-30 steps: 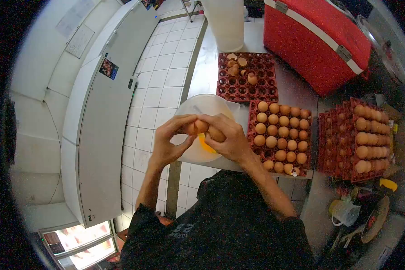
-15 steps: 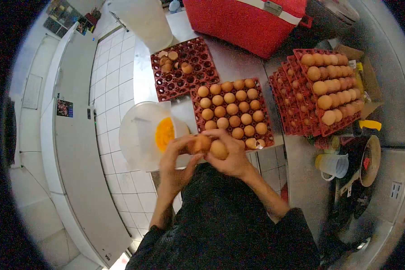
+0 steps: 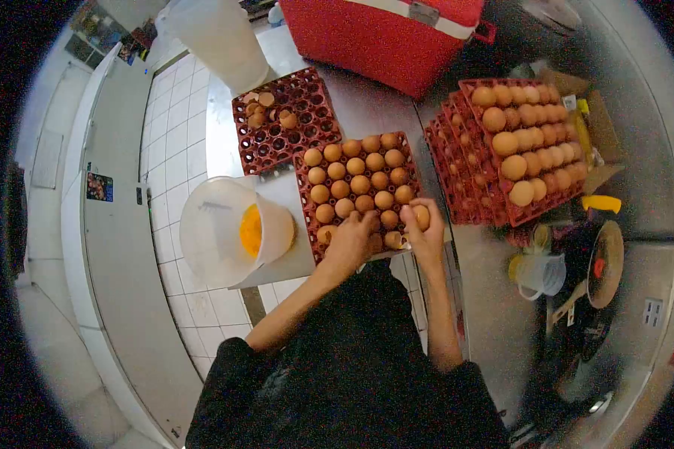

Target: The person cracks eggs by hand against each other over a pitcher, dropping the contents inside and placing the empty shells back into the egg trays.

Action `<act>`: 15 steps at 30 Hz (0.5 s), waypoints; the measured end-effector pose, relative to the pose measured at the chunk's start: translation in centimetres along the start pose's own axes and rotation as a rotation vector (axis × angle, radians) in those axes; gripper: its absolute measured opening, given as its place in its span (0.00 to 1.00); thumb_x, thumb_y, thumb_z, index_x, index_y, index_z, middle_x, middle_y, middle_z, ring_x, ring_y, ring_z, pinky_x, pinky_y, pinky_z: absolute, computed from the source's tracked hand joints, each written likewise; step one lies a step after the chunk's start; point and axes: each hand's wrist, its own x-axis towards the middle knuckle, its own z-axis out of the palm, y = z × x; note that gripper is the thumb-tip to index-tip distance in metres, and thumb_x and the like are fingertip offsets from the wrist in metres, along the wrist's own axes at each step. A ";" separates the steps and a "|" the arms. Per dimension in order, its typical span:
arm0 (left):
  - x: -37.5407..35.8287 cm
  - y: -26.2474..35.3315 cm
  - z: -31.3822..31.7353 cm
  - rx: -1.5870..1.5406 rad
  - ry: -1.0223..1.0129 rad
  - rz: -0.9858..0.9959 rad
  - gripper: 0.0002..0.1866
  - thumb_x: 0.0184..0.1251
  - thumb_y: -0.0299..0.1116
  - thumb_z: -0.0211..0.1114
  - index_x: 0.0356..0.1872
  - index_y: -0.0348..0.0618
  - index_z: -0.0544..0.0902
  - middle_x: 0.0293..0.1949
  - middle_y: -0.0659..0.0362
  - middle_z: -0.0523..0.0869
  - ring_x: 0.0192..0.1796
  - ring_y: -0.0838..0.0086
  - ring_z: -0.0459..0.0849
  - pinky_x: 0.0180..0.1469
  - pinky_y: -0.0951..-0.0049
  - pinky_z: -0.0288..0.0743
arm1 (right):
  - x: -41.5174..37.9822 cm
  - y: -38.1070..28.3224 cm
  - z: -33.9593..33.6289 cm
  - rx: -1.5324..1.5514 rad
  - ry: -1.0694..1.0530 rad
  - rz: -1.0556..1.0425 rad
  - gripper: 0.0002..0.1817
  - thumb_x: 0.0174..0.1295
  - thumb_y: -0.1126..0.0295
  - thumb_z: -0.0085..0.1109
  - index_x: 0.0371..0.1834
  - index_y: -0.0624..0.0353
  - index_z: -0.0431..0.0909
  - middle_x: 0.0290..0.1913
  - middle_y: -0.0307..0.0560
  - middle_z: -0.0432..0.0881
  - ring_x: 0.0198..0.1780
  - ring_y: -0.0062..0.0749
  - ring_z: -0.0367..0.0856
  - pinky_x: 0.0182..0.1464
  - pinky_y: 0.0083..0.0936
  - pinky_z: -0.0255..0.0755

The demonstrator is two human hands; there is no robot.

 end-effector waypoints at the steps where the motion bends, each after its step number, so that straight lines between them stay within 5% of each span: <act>1: 0.5 1.0 0.4 0.077 -0.068 -0.078 0.20 0.63 0.27 0.67 0.57 0.40 0.77 0.48 0.42 0.79 0.40 0.47 0.87 0.39 0.55 0.84 | -0.1 0.4 -0.1 -0.002 -0.013 -0.014 0.14 0.71 0.60 0.65 0.49 0.58 0.78 0.36 0.39 0.81 0.32 0.22 0.81 0.35 0.22 0.76; 3: 1.0 1.3 0.2 0.157 -0.126 -0.166 0.22 0.61 0.24 0.66 0.58 0.40 0.75 0.50 0.39 0.78 0.38 0.47 0.87 0.37 0.55 0.85 | -1.2 1.3 0.0 0.190 0.028 0.246 0.14 0.76 0.58 0.59 0.50 0.57 0.76 0.37 0.38 0.81 0.29 0.17 0.77 0.30 0.18 0.70; 6: 1.5 0.5 0.0 0.084 -0.212 -0.120 0.24 0.60 0.22 0.65 0.59 0.40 0.73 0.57 0.35 0.71 0.39 0.45 0.88 0.37 0.55 0.86 | -2.4 2.7 1.5 0.160 0.096 0.219 0.13 0.78 0.57 0.55 0.49 0.56 0.74 0.38 0.39 0.81 0.29 0.18 0.75 0.29 0.18 0.69; 15: 0.5 -0.4 0.0 -0.072 -0.097 -0.033 0.31 0.51 0.27 0.72 0.59 0.37 0.74 0.56 0.40 0.72 0.42 0.40 0.83 0.42 0.46 0.82 | -1.5 5.1 4.6 0.097 0.152 -0.008 0.13 0.78 0.58 0.55 0.48 0.57 0.74 0.38 0.39 0.78 0.30 0.17 0.72 0.28 0.17 0.66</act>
